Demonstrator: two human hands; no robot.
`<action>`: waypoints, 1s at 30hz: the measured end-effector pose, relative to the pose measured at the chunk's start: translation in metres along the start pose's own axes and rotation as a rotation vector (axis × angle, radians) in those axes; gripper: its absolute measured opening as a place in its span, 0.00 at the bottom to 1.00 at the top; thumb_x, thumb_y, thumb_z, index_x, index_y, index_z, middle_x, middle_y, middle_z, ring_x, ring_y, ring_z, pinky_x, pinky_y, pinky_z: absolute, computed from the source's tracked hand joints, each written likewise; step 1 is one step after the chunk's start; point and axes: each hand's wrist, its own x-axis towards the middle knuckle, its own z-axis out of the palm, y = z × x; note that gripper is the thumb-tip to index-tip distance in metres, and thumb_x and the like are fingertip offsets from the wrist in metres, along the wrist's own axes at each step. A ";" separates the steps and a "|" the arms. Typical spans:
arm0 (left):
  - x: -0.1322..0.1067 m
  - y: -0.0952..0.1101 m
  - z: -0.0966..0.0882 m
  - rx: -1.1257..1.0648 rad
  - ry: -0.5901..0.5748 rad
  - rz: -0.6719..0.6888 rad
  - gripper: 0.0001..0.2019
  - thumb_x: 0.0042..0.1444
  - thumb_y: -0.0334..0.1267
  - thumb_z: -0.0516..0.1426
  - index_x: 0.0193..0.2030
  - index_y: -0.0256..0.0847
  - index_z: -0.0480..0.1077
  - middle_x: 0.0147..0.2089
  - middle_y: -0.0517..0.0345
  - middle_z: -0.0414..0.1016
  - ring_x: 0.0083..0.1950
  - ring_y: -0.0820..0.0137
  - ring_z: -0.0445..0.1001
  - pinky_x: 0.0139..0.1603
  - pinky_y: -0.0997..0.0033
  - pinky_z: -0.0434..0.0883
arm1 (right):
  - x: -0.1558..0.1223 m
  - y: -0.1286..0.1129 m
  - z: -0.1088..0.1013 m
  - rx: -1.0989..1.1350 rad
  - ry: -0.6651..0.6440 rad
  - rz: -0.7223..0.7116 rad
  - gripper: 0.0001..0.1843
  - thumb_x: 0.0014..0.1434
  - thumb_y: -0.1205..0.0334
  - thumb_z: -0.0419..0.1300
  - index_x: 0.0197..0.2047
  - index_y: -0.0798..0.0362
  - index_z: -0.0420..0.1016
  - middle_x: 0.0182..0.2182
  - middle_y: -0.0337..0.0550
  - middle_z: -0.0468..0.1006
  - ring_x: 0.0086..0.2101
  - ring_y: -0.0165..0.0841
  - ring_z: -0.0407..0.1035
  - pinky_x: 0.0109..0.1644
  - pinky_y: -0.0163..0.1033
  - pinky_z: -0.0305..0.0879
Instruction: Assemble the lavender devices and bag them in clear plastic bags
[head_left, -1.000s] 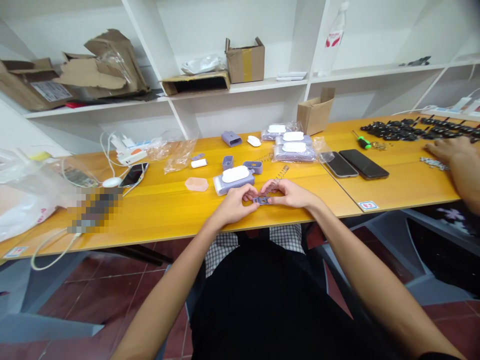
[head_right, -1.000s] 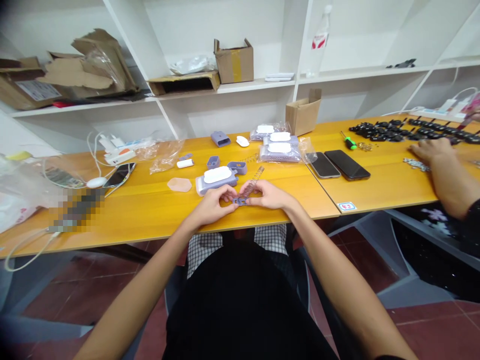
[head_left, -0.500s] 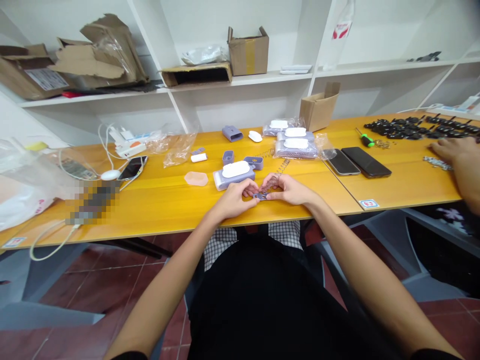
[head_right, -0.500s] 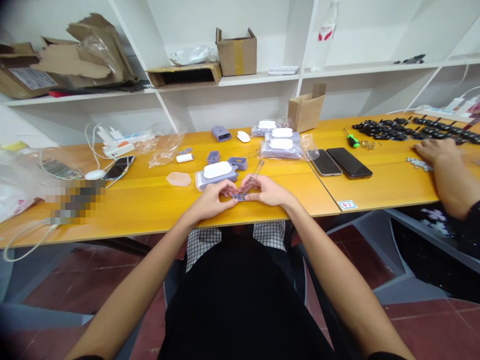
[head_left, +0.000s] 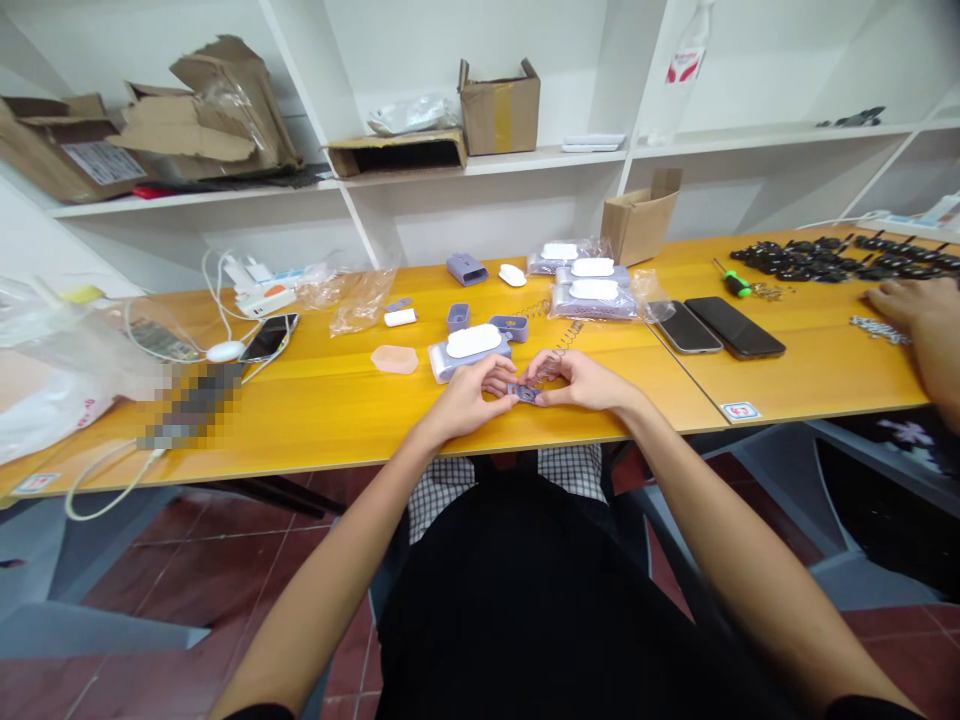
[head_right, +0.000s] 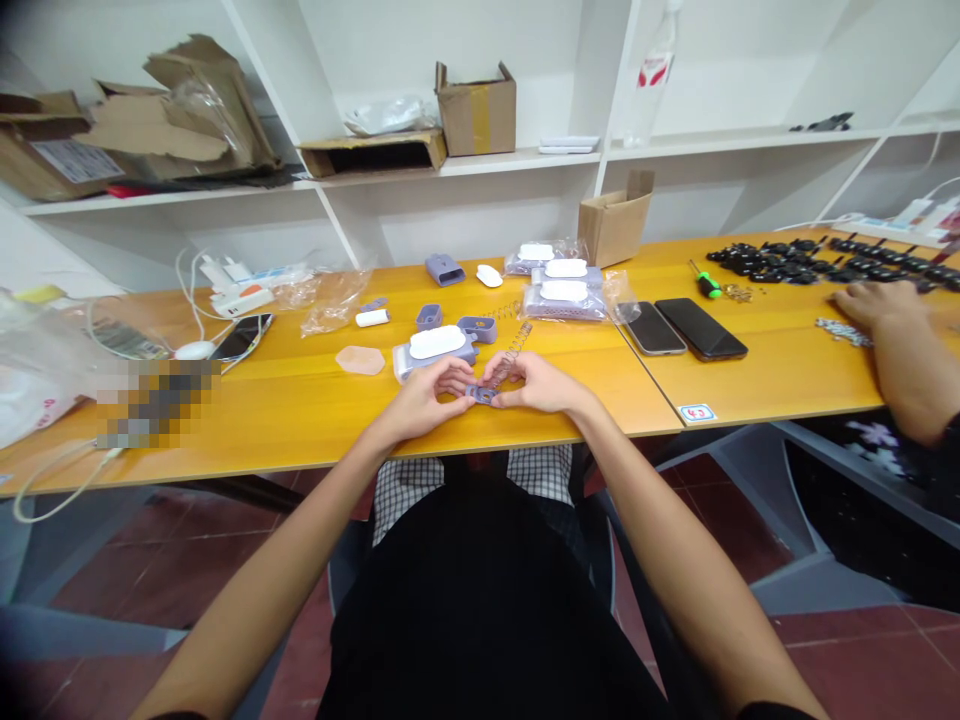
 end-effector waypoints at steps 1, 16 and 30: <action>0.000 0.000 0.000 -0.008 0.003 0.004 0.16 0.59 0.35 0.66 0.52 0.40 0.69 0.50 0.48 0.82 0.44 0.68 0.83 0.52 0.59 0.82 | 0.000 0.001 0.000 0.004 0.010 0.012 0.17 0.52 0.61 0.74 0.43 0.49 0.75 0.43 0.42 0.81 0.46 0.39 0.76 0.60 0.54 0.72; 0.001 0.008 0.001 0.144 0.039 0.041 0.11 0.58 0.37 0.67 0.46 0.40 0.73 0.43 0.53 0.82 0.42 0.67 0.82 0.49 0.60 0.82 | 0.001 0.008 0.003 0.006 0.094 0.046 0.15 0.52 0.60 0.73 0.41 0.48 0.74 0.40 0.41 0.82 0.43 0.38 0.78 0.56 0.53 0.74; 0.002 0.004 0.002 0.144 0.052 0.052 0.12 0.57 0.38 0.69 0.39 0.40 0.70 0.41 0.53 0.82 0.43 0.65 0.82 0.50 0.58 0.81 | 0.001 -0.005 0.007 -0.106 0.153 0.056 0.13 0.53 0.61 0.72 0.39 0.48 0.74 0.37 0.42 0.82 0.40 0.40 0.77 0.51 0.52 0.74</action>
